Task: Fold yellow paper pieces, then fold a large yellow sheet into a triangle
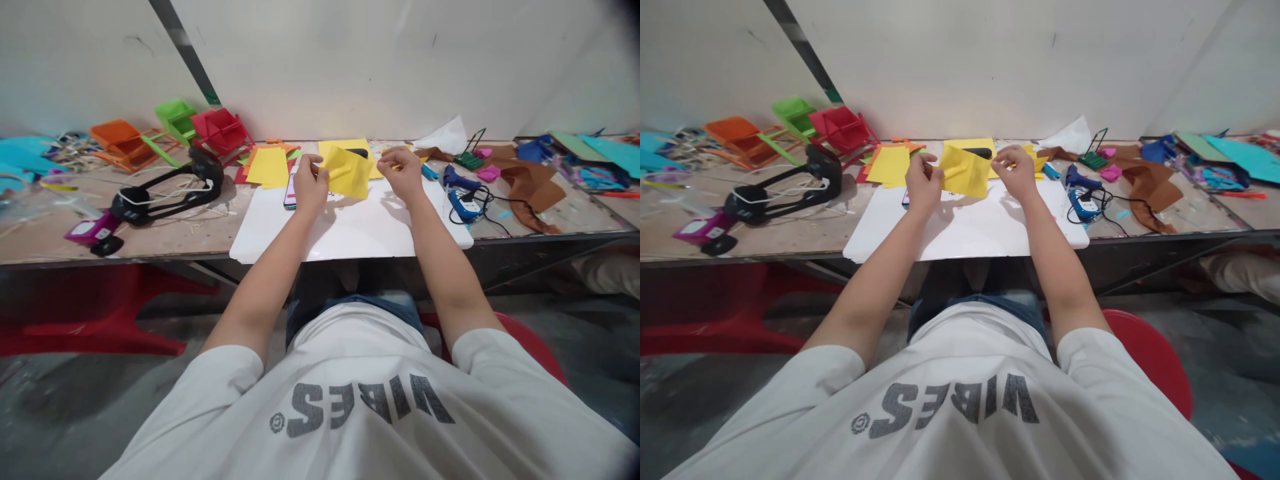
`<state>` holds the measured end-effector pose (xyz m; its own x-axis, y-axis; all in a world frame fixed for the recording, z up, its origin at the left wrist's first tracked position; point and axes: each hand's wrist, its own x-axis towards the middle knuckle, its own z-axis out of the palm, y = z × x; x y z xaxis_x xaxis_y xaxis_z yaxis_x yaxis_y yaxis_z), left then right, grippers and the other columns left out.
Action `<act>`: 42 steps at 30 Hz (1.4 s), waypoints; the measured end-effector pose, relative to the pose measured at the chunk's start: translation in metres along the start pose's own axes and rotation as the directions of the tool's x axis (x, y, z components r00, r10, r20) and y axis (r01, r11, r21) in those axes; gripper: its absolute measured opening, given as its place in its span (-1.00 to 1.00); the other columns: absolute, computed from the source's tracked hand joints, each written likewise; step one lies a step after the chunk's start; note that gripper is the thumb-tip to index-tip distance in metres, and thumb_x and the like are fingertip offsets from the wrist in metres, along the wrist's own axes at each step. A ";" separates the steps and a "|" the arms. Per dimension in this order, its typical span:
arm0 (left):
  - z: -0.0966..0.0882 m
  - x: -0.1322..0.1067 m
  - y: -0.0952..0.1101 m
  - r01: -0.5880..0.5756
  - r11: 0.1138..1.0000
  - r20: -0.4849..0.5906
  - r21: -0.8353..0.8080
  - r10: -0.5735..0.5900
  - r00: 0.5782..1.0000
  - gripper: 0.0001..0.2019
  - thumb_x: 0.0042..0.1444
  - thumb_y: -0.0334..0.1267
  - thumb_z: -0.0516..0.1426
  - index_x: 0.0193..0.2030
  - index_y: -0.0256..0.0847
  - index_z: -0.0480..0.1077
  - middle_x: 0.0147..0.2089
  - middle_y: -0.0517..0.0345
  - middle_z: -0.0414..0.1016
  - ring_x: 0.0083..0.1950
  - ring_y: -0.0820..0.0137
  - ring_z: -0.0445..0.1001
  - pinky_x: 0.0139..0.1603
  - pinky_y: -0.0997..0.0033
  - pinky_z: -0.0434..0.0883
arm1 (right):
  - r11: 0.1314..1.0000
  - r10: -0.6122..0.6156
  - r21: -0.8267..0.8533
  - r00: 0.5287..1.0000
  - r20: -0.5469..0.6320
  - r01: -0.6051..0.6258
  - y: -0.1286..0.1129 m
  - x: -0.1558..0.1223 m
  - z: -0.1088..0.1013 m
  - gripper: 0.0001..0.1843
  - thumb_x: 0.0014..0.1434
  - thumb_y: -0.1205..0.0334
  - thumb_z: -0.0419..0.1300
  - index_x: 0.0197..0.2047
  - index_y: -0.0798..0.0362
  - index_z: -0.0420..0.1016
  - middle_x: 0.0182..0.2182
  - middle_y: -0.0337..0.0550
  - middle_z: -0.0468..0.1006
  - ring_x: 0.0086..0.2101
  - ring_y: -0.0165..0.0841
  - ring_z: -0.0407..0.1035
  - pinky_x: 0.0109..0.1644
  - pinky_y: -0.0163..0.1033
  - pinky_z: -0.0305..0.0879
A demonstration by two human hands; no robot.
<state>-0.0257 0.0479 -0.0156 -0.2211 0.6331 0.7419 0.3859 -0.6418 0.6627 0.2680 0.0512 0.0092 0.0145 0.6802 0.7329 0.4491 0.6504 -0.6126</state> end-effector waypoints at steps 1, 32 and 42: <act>-0.001 -0.001 0.003 -0.041 0.999 0.000 0.004 0.041 0.999 -0.81 0.42 -0.10 0.41 0.04 -0.01 0.56 -0.27 0.22 0.45 -0.27 0.31 0.48 -0.13 0.24 0.46 | 1.000 -0.014 -0.028 1.000 0.004 0.014 -0.002 -0.001 -0.001 -0.47 0.34 -0.44 0.50 -0.10 -0.13 0.74 0.08 -0.01 0.77 -0.03 -0.10 0.69 0.18 0.18 0.76; 0.000 -0.013 0.028 -0.485 0.871 0.184 0.079 0.466 0.866 -0.54 0.73 0.23 -0.03 -0.06 -0.01 0.44 -0.22 0.07 0.58 -0.19 0.17 0.47 -0.02 0.02 0.40 | 0.905 -0.422 -0.008 0.902 0.096 0.424 -0.031 -0.021 0.022 -0.57 0.48 -0.34 0.36 0.14 -0.23 0.66 0.37 0.03 0.55 0.42 0.19 0.49 0.62 0.63 0.37; -0.004 -0.013 0.023 -0.416 0.909 0.108 -0.040 0.418 0.902 -0.71 0.66 0.12 0.16 0.05 -0.01 0.51 -0.11 0.01 0.63 -0.14 0.21 0.57 -0.07 0.10 0.50 | 0.951 -0.292 -0.076 0.951 0.100 0.300 -0.035 -0.017 0.021 -0.56 0.41 -0.41 0.46 -0.03 -0.24 0.69 0.27 -0.05 0.72 0.33 0.13 0.59 0.54 0.50 0.43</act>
<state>-0.0176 0.0233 -0.0090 0.0583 0.3497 0.9351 0.4068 -0.8637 0.2976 0.2336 0.0238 0.0119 -0.2069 0.4912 0.8461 0.4995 0.7966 -0.3403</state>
